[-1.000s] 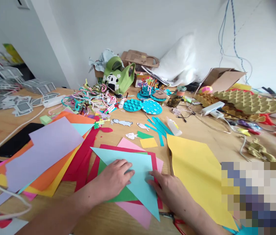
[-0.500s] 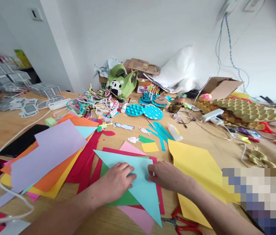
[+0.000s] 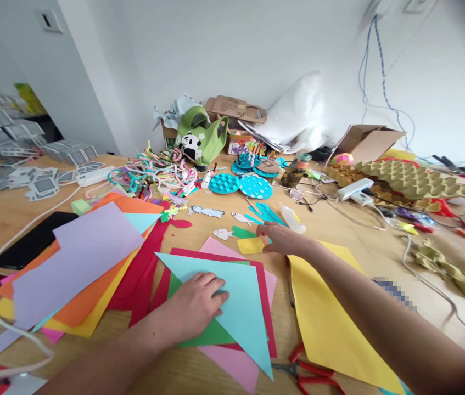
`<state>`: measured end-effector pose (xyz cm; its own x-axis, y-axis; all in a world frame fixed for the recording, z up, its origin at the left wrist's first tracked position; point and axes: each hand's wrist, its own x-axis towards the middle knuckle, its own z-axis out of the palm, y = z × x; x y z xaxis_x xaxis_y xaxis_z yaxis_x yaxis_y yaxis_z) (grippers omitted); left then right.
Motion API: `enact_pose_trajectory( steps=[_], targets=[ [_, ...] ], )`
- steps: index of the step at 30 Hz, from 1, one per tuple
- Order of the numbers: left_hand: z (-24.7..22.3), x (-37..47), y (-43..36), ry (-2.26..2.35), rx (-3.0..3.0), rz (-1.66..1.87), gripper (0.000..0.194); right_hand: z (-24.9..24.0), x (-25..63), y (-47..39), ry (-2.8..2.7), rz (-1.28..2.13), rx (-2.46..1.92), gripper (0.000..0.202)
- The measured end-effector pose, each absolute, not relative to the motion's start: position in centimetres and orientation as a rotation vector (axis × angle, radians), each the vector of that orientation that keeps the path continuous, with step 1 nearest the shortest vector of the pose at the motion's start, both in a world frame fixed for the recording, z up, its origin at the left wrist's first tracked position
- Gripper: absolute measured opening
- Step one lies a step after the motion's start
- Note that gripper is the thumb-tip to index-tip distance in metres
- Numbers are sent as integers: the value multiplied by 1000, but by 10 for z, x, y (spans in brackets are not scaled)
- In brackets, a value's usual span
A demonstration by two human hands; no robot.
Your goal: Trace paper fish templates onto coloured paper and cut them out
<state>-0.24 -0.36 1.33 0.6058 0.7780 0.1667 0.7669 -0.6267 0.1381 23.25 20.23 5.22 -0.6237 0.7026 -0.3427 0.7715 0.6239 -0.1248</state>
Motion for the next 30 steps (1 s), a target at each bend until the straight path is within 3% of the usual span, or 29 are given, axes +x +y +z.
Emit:
enact_pose_trajectory(
  steps=[8,19,30],
  targets=[
    [14,-2,-3,1334,2773,329,27,43,227,218,2524,-433,1166,49],
    [4,-4,-2,1307,2803,340,27,50,222,219,2480,-486,1164,35],
    [8,-3,-3,1321,2801,347,27,39,236,215,2540,-639,1344,46]
  ],
)
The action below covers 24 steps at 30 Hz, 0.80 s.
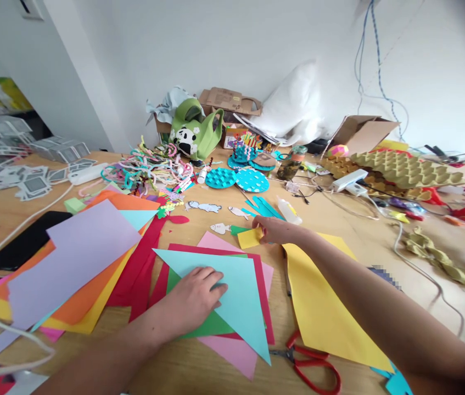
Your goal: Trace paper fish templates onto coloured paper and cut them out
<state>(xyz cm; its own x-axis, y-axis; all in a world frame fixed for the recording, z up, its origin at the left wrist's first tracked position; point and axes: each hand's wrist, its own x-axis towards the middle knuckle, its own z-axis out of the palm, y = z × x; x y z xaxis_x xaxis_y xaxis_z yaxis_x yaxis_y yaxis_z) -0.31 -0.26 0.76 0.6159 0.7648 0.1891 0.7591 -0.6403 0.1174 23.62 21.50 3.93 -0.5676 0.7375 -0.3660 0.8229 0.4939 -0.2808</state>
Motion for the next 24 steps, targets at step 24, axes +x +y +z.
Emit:
enact_pose_trajectory(
  steps=[24],
  targets=[
    [17,6,-4,1362,2813,200,19,34,240,128,2260,-2336,1917,44]
  ],
)
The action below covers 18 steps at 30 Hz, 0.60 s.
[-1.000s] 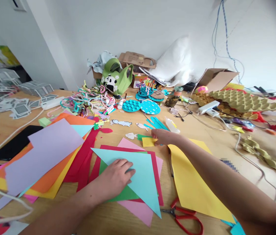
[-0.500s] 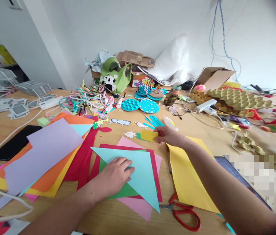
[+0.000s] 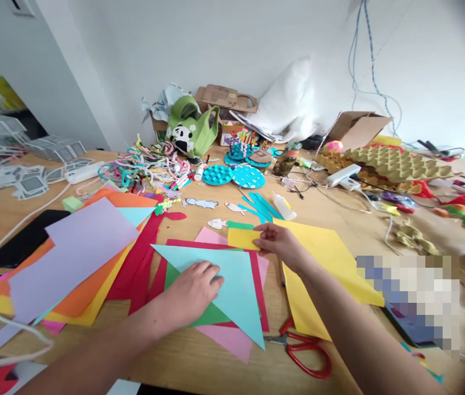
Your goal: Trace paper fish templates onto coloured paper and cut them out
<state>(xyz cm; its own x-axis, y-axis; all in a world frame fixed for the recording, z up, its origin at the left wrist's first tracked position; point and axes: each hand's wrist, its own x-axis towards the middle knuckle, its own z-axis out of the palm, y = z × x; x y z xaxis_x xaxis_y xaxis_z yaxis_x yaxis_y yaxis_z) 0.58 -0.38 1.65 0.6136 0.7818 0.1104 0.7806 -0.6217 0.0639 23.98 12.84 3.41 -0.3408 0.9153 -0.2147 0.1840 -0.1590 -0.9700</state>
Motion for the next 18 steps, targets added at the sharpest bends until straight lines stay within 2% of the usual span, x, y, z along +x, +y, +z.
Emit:
enact_pose_trajectory(
  steps=[7,10,14,18],
  targets=[
    [29,15,1,1372,2780,19,9,27,241,193,-1592,1287,-1535,35],
    [35,23,4,1420,2734,-56,10,18,239,206,-1672,1215,-1606,32],
    [32,33,8,1485,2723,-31,14,13,241,216,-1879,1051,-1733,26],
    [24,35,9,1526,2744,45,13,19,241,219,-2108,729,-1830,25]
  ],
)
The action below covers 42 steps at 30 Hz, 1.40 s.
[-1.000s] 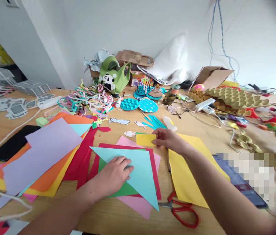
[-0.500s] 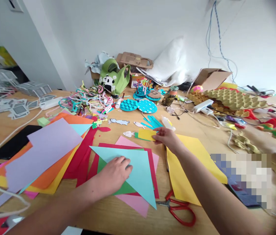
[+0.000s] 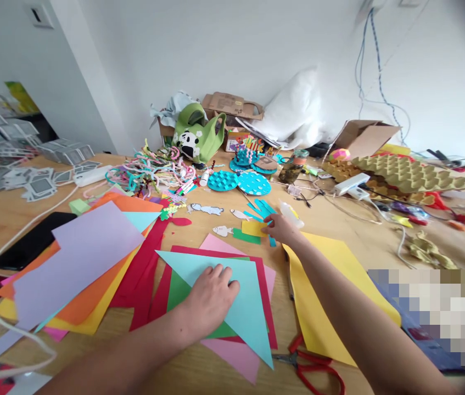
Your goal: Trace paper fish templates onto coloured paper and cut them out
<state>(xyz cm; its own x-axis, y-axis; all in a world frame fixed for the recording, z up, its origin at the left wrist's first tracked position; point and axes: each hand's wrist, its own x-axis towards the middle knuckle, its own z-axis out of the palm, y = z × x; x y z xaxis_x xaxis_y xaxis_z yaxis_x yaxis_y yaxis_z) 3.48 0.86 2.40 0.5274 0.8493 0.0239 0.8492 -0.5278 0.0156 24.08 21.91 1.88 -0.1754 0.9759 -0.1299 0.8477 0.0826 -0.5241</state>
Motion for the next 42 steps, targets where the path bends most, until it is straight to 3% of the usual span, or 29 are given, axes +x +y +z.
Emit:
enact_pose_trajectory(
  steps=[5,10,20,29,36,42],
  targets=[
    [19,34,7,1555,2743,79,11,29,212,205,-2383,428,-1674,24],
    [17,35,6,1572,2733,71,10,23,164,193,-2684,434,-1389,20],
    [19,34,7,1563,2723,76,12,18,151,201,-2813,409,-1323,12],
    [18,33,7,1555,2712,80,15,45,171,178,-2533,589,-1368,7],
    [14,33,7,1556,2691,109,18,37,222,120,-2294,1215,-1261,6],
    [11,34,7,1558,2679,265,37,15,224,96,-2300,1012,-1298,8]
  ],
)
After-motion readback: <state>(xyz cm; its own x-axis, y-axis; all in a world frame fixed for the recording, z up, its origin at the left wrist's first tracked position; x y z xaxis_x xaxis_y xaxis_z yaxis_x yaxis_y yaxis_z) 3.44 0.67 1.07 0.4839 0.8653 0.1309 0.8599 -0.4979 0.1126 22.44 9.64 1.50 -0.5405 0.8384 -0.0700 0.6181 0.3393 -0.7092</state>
